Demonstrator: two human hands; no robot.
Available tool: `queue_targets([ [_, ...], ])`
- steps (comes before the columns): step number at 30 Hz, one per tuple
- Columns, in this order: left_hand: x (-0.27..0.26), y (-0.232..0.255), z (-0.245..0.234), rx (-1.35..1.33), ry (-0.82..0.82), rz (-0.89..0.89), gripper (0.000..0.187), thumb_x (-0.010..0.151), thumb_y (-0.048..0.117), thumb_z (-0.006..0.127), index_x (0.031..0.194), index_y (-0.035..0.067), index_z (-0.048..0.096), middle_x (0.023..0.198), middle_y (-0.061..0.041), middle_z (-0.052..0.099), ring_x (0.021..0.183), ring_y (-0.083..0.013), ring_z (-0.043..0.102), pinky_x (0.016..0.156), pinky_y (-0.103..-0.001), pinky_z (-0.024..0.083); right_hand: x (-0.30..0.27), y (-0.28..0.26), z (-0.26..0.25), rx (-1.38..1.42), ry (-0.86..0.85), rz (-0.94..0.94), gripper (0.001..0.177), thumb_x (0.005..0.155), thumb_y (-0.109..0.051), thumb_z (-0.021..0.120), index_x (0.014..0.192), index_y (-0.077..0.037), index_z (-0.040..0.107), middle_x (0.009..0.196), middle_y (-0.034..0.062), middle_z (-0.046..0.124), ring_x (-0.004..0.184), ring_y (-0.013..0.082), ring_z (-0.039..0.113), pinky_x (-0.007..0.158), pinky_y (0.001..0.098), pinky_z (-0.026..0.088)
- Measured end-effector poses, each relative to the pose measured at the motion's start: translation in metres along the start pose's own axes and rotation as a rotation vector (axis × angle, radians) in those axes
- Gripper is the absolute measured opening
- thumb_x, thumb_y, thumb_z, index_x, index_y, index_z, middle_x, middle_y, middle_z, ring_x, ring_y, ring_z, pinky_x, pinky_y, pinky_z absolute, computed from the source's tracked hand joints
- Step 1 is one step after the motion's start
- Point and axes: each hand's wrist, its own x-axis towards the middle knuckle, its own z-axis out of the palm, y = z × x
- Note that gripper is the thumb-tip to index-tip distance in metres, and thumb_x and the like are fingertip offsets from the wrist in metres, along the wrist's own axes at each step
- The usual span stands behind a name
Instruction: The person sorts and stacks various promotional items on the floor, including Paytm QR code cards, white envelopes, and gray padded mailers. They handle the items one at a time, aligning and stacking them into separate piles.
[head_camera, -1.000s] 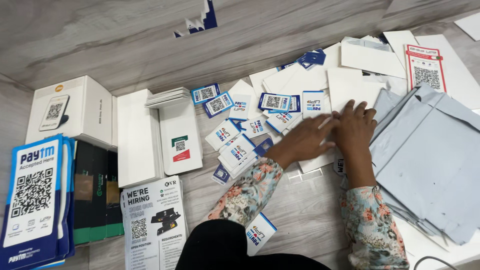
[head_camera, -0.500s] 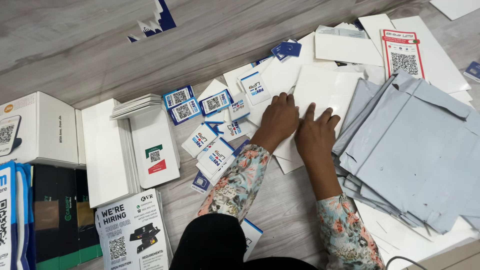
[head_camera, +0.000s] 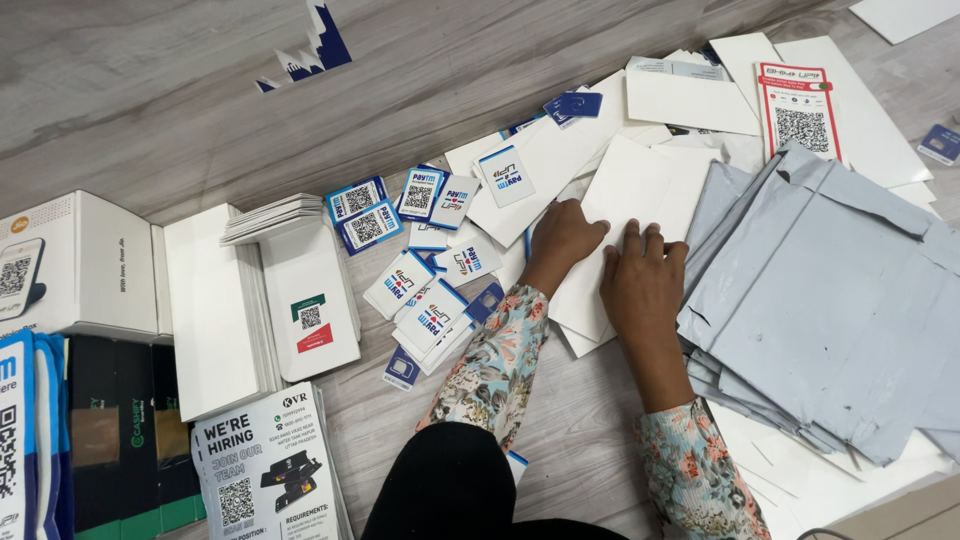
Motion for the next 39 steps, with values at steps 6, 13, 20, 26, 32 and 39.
queue_targets([
  [6,-0.035,-0.005,-0.014,-0.084,-0.008,0.015,0.059,0.082,0.042,0.075,0.122,0.000,0.063,0.120,-0.022,0.070,0.114,-0.0346,0.067,0.096,-0.044,0.053,-0.022,-0.014,-0.004,0.120,0.093,0.048,0.042,0.103,-0.020,0.059,0.140,-0.001,0.062,0.140,0.0258,0.057,0.120,0.0396,0.048,0.100,0.0526,0.037],
  [13,-0.105,-0.020,-0.043,-0.221,0.076,0.026,0.055,0.090,0.033,0.067,0.132,0.000,0.053,0.113,-0.024,0.072,0.106,-0.0404,0.070,0.093,-0.048,0.054,-0.038,-0.036,-0.020,0.356,0.111,-0.040,0.040,0.103,-0.017,0.058,0.142,-0.007,0.062,0.145,0.0179,0.056,0.127,0.0354,0.046,0.108,0.0505,0.033],
  [20,-0.157,-0.045,-0.072,-0.273,0.237,0.034,0.048,0.091,0.027,0.069,0.128,0.001,0.055,0.115,-0.024,0.072,0.105,-0.0403,0.071,0.091,-0.046,0.055,-0.061,-0.060,-0.031,0.458,0.069,-0.088,0.040,0.102,-0.018,0.059,0.141,-0.012,0.062,0.148,0.0142,0.055,0.135,0.0339,0.046,0.113,0.0515,0.032],
  [26,-0.218,-0.091,-0.102,-0.373,0.360,0.004,0.049,0.092,0.021,0.068,0.134,0.003,0.051,0.119,-0.021,0.072,0.107,-0.0343,0.073,0.091,-0.043,0.056,-0.072,-0.072,-0.022,0.491,-0.036,-0.045,0.045,0.103,-0.026,0.059,0.146,-0.011,0.057,0.151,0.0265,0.045,0.139,0.0434,0.039,0.113,0.0567,0.029],
  [32,-0.237,-0.111,-0.068,-0.737,0.225,-0.096,0.064,0.091,0.013,0.067,0.146,0.003,0.036,0.136,-0.020,0.060,0.123,-0.0289,0.063,0.097,-0.039,0.055,-0.083,-0.092,-0.013,0.891,-0.232,0.047,0.049,0.105,-0.023,0.052,0.152,-0.010,0.046,0.163,0.0246,0.032,0.150,0.0424,0.033,0.116,0.0488,0.038],
  [39,-0.255,-0.093,-0.061,-0.889,0.219,-0.031,0.079,0.086,0.009,0.069,0.154,0.006,0.027,0.142,-0.018,0.057,0.126,-0.0259,0.062,0.098,-0.037,0.057,-0.080,-0.103,-0.041,1.302,-0.274,0.026,0.060,0.104,-0.019,0.049,0.157,-0.003,0.028,0.166,0.0201,0.027,0.152,0.0326,0.030,0.116,0.0416,0.038],
])
